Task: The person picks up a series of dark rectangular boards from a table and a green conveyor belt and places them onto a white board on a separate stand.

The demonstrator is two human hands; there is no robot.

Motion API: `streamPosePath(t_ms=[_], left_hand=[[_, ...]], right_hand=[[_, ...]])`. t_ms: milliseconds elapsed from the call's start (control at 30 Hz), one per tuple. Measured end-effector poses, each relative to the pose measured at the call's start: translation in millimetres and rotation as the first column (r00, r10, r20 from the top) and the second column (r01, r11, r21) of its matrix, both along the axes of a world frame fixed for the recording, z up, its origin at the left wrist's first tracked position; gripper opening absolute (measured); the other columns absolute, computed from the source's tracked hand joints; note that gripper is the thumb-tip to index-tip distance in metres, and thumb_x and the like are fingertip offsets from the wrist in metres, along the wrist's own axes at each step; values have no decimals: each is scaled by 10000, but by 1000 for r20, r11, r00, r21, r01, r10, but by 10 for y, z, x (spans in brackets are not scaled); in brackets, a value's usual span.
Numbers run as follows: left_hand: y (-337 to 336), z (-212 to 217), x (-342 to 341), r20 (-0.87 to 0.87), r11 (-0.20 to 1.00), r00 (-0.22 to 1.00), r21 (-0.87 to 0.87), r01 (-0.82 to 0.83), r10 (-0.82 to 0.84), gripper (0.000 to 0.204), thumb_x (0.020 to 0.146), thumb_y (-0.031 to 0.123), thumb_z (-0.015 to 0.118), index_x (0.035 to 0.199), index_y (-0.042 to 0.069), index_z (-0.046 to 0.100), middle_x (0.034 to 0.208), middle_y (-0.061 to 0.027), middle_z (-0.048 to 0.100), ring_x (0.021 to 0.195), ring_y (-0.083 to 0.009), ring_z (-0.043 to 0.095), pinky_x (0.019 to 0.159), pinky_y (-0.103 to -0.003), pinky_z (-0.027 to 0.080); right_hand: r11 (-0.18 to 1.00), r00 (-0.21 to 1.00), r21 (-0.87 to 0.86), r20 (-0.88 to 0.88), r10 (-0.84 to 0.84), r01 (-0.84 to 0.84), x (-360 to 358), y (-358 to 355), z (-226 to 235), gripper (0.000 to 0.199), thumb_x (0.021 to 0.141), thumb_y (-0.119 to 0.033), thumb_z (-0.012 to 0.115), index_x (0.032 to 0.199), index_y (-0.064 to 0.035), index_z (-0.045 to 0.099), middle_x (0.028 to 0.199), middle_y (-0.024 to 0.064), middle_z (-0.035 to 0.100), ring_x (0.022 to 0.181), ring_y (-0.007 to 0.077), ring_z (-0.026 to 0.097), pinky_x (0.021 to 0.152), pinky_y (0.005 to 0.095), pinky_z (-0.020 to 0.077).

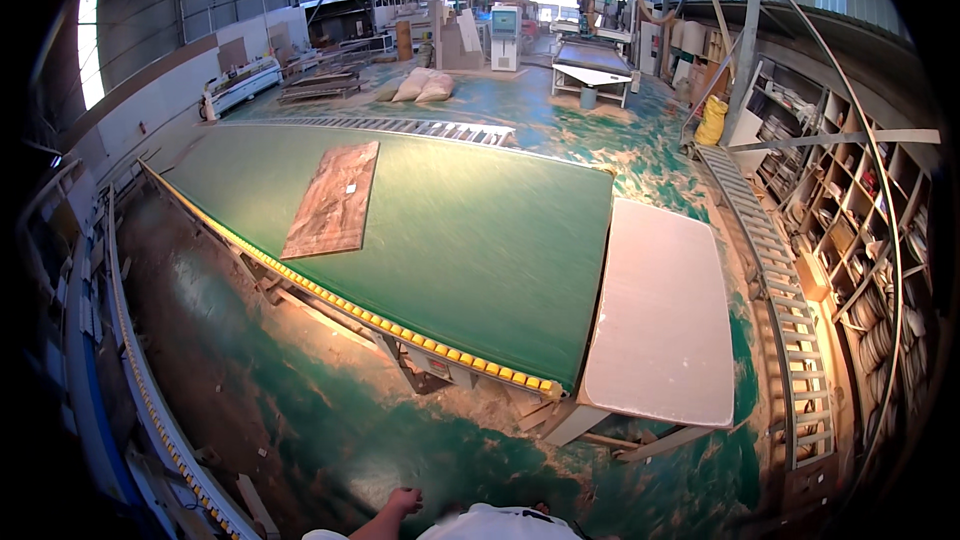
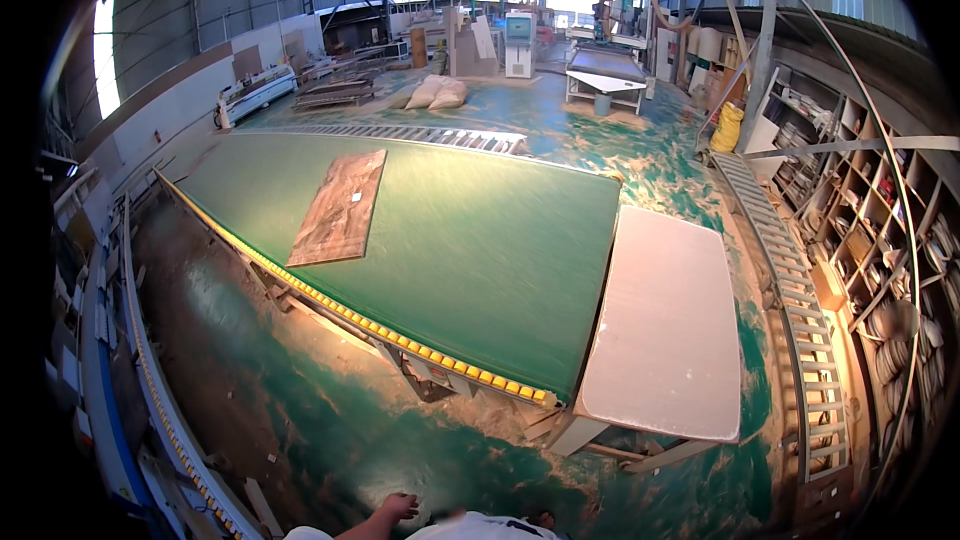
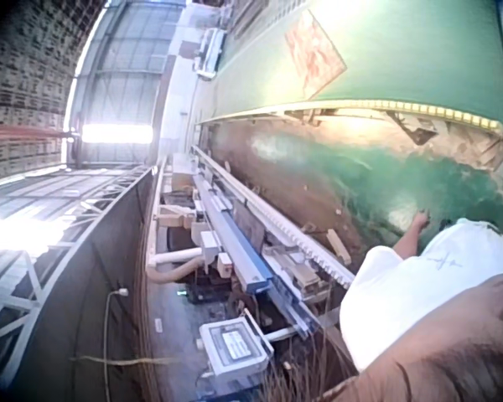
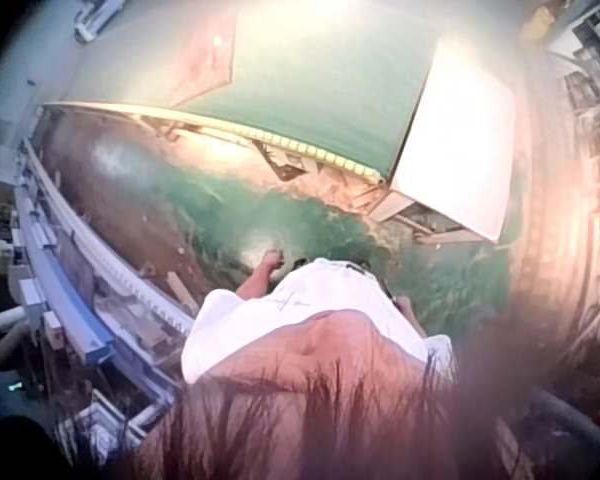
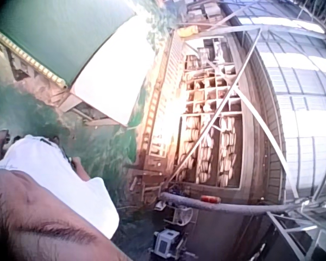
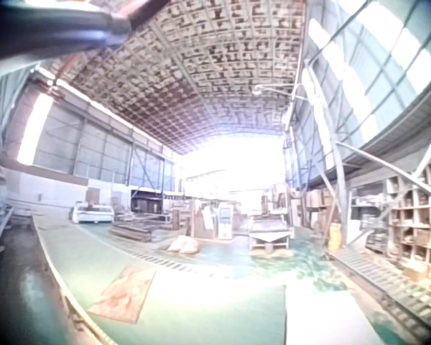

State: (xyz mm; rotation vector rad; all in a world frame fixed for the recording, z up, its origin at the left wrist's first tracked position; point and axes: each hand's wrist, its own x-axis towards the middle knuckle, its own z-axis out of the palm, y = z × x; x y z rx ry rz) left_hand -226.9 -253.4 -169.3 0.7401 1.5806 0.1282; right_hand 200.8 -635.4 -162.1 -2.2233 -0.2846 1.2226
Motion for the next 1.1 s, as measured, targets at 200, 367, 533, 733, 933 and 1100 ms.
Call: streamPosePath(t_ms=[200, 367, 533, 733, 933, 1100], left_hand=[[-352, -282, -1, 40, 994, 999, -104, 16, -11, 324, 887, 263, 662, 1038, -23, 681, 851, -118, 698, 701, -231, 696, 622, -380, 571], [-657, -295, -22, -117, 992, 985, -17, 126, -127, 297, 866, 264, 672, 990, -5, 704, 869, -133, 718, 734, -226, 692, 687, -367, 559], [-642, -241, 130, -375, 702, 680, 101, 705, -630, 282, 909, 303, 639, 1017, 57, 725, 973, -157, 714, 855, -241, 678, 747, -400, 532], [-949, -144, 41, -301, 887, 864, 107, 450, -403, 284, 919, 244, 594, 1055, 23, 710, 1022, -163, 703, 880, -273, 658, 754, -439, 513], [-1075, -195, 189, 43, 994, 998, 98, 48, -52, 268, 901, 265, 617, 996, 28, 697, 860, -119, 678, 750, -222, 627, 628, -418, 507], [-937, -138, 509, 57, 971, 977, 135, 196, -205, 362, 896, 316, 630, 1076, 5, 675, 880, -129, 696, 750, -237, 656, 642, -418, 537]], right_hand=[[998, 995, -6, -77, -61, 60, 471, 687, -59, 281, 889, -125, 597, 1111, 31, 669, 880, 137, 699, 729, 259, 676, 632, 399, 558], [982, 967, 113, -225, -122, 151, 541, 1191, 70, 301, 894, -103, 613, 1130, 79, 652, 866, 176, 699, 727, 265, 704, 645, 381, 591], [993, 978, 37, -175, 113, -108, 735, 1016, 14, 329, 929, -170, 622, 1182, 40, 636, 932, 149, 706, 736, 239, 702, 667, 361, 592], [998, 986, 51, -169, -14, 23, 549, 508, 243, 321, 792, -143, 672, 1069, 19, 681, 825, 121, 695, 623, 213, 658, 526, 345, 520], [996, 984, 24, -159, -85, 89, 866, 53, 196, 333, 849, -154, 671, 1147, -9, 631, 863, 127, 692, 690, 202, 665, 572, 328, 525], [985, 971, 25, -175, -163, 169, 1264, 91, 160, 352, 868, -166, 659, 1183, -14, 623, 865, 116, 694, 688, 192, 663, 575, 318, 520]])
